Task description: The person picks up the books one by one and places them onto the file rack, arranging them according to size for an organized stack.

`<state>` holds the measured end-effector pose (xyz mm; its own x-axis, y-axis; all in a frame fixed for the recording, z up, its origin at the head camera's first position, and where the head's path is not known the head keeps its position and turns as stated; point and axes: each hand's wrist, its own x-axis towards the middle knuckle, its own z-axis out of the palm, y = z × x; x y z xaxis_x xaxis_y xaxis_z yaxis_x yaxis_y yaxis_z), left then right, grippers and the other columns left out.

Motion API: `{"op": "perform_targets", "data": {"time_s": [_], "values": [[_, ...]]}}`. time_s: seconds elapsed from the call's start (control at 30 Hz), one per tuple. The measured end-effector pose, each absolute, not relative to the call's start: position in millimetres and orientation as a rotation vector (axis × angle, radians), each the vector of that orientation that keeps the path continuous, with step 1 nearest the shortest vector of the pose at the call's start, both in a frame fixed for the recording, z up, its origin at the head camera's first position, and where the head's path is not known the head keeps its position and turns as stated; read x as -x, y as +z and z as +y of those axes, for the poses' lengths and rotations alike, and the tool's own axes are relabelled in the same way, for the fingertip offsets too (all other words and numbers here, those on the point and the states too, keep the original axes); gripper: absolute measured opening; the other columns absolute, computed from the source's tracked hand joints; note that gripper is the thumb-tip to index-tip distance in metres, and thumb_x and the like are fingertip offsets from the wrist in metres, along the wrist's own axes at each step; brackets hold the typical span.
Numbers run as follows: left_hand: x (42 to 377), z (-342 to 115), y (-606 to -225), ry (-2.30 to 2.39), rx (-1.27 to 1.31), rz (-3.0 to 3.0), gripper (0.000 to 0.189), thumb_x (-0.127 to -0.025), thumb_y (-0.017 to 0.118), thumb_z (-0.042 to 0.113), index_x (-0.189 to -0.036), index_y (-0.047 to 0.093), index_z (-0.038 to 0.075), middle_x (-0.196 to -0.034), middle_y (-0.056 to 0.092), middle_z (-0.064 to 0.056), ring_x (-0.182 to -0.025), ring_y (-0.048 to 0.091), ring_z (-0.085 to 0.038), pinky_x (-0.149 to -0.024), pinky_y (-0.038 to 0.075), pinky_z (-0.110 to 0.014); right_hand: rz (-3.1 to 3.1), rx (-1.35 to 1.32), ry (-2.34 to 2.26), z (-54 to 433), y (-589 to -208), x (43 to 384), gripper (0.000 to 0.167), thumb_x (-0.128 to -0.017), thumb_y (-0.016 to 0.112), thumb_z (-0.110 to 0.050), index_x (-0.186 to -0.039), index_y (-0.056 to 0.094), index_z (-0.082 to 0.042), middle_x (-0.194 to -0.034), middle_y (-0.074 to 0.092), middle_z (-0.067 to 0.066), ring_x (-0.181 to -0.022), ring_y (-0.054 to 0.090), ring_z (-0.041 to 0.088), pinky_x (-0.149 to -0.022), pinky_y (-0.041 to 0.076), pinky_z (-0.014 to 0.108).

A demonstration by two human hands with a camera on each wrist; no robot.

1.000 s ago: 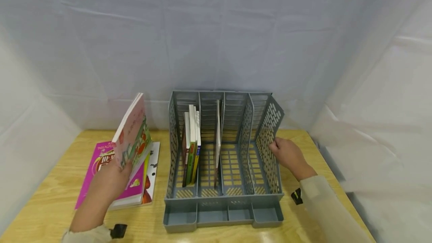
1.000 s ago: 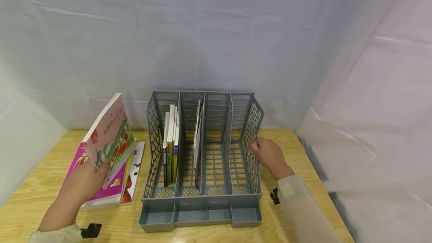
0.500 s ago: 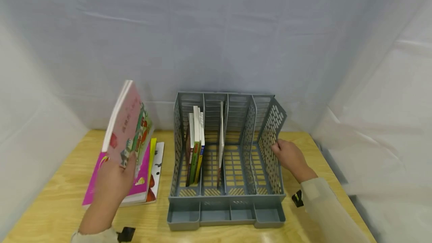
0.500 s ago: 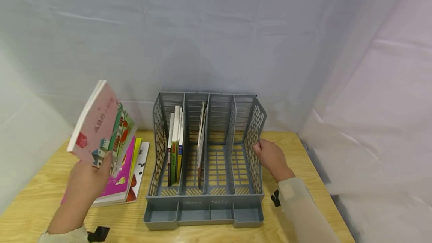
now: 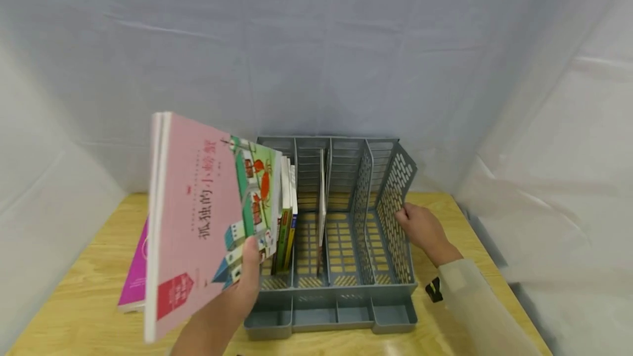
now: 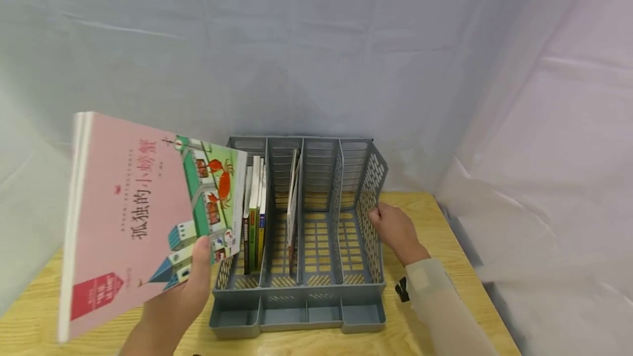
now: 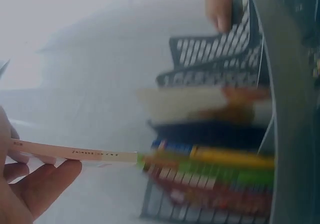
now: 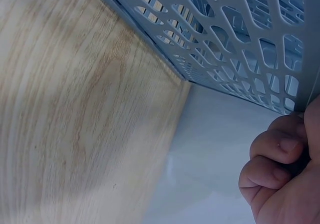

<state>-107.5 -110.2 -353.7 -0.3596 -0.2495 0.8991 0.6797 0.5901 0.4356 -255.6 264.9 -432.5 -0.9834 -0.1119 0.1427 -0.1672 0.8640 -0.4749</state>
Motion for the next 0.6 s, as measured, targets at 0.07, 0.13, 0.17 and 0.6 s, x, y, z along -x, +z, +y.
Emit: {"op": "perform_targets", "data": {"time_s": [0.07,0.13,0.17,0.6], "values": [[111.5,-97.0,-360.5,-1.003,0.364,-1.660,0.052,-0.098,0.071,0.029,-0.135,0.061,-0.007,-0.125,0.071,-0.020,-0.120,0.067,-0.012,-0.101,0.051,-0.021,-2.931,-0.220,0.763,263.8,-433.6,256.5,0.033,-0.107,0.039,-0.018,-0.074,0.038,-0.013,-0.061,0.034,0.001,-0.053,0.025,0.016,-0.054,0.027,0.032],[115.0,-85.7,-367.9,-1.039,0.375,-1.700,0.056,-0.102,0.066,0.033,-0.139,0.057,-0.006,-0.129,0.068,-0.022,-0.127,0.061,-0.008,-0.104,0.048,-0.021,-2.936,-0.214,0.780,262.0,-434.3,257.3,0.033,-0.107,0.039,-0.018,-0.075,0.038,-0.013,-0.061,0.036,0.002,-0.053,0.026,0.016,-0.054,0.027,0.032],[118.1,-80.3,-370.8,-1.047,0.391,-1.683,0.051,-0.102,0.066,0.032,-0.136,0.061,-0.006,-0.125,0.070,-0.022,-0.125,0.063,-0.008,-0.103,0.050,-0.022,-2.942,-0.211,0.786,261.1,-434.8,257.8,0.033,-0.108,0.039,-0.019,-0.075,0.038,-0.013,-0.061,0.036,0.002,-0.053,0.027,0.016,-0.054,0.028,0.032],[138.9,-50.7,-384.3,-1.187,0.541,-1.884,0.081,-0.095,0.069,0.000,-0.162,0.024,0.002,-0.161,0.041,-0.015,-0.148,0.042,-0.027,-0.119,0.035,-0.034,-2.913,-0.245,0.865,248.1,-434.8,249.9,0.033,-0.108,0.039,-0.018,-0.076,0.039,-0.012,-0.061,0.036,0.002,-0.053,0.027,0.016,-0.054,0.029,0.032]]}}
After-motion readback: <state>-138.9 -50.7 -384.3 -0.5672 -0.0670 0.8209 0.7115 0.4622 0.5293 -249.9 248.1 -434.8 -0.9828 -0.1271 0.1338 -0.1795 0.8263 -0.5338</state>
